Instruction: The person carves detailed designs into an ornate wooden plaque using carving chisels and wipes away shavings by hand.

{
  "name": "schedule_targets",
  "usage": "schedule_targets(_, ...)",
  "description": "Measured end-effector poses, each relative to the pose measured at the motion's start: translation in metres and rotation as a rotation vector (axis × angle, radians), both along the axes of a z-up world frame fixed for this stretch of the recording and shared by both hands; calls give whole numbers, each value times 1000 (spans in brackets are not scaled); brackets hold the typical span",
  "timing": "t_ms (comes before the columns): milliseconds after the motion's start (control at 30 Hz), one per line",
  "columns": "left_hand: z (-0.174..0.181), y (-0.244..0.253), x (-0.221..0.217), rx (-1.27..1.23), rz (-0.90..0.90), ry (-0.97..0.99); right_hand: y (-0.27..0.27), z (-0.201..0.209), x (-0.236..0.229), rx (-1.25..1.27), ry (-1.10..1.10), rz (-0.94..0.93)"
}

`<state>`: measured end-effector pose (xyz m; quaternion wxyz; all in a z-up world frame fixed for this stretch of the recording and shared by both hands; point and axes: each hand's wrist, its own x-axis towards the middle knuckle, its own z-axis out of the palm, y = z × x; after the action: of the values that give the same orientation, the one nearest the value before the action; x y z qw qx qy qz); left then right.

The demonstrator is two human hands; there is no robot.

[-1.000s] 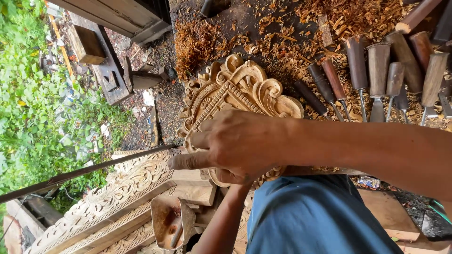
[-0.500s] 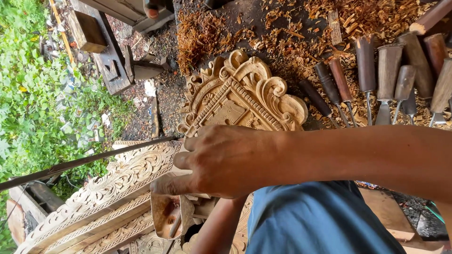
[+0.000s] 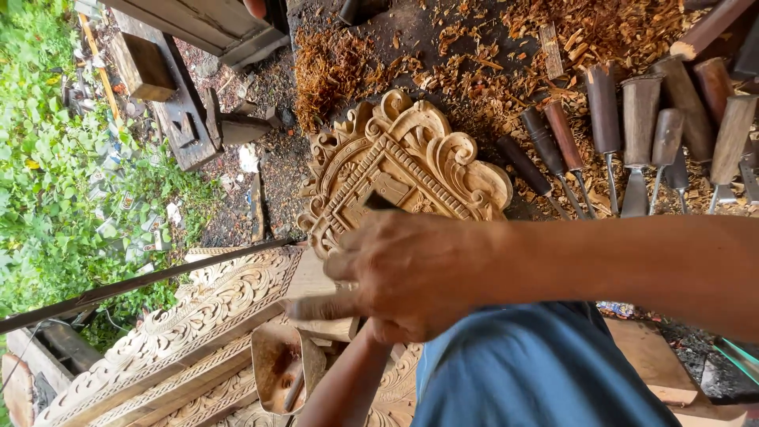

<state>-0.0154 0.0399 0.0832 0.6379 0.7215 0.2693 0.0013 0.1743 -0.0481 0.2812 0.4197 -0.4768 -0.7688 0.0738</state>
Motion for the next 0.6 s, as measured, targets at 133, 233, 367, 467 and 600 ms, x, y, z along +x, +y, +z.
schedule_targets(133, 0, 1, -2, -2, -3, 5, 4, 7, 8, -51, -61, -43)
schedule_targets(233, 2, 3, -11, -1, 13, 9, 10, 17, 1, -166, -191, 37)
schedule_targets(367, 6, 4, -25, -6, 35, 14, 15, 26, -5, 32, -40, -36)
schedule_targets(467, 9, 7, -35, -8, 49, 16, 19, 34, -9, 68, -54, -41)
schedule_targets(600, 15, 13, -46, -12, 65, 21, 21, 43, -12, 124, -159, -77)
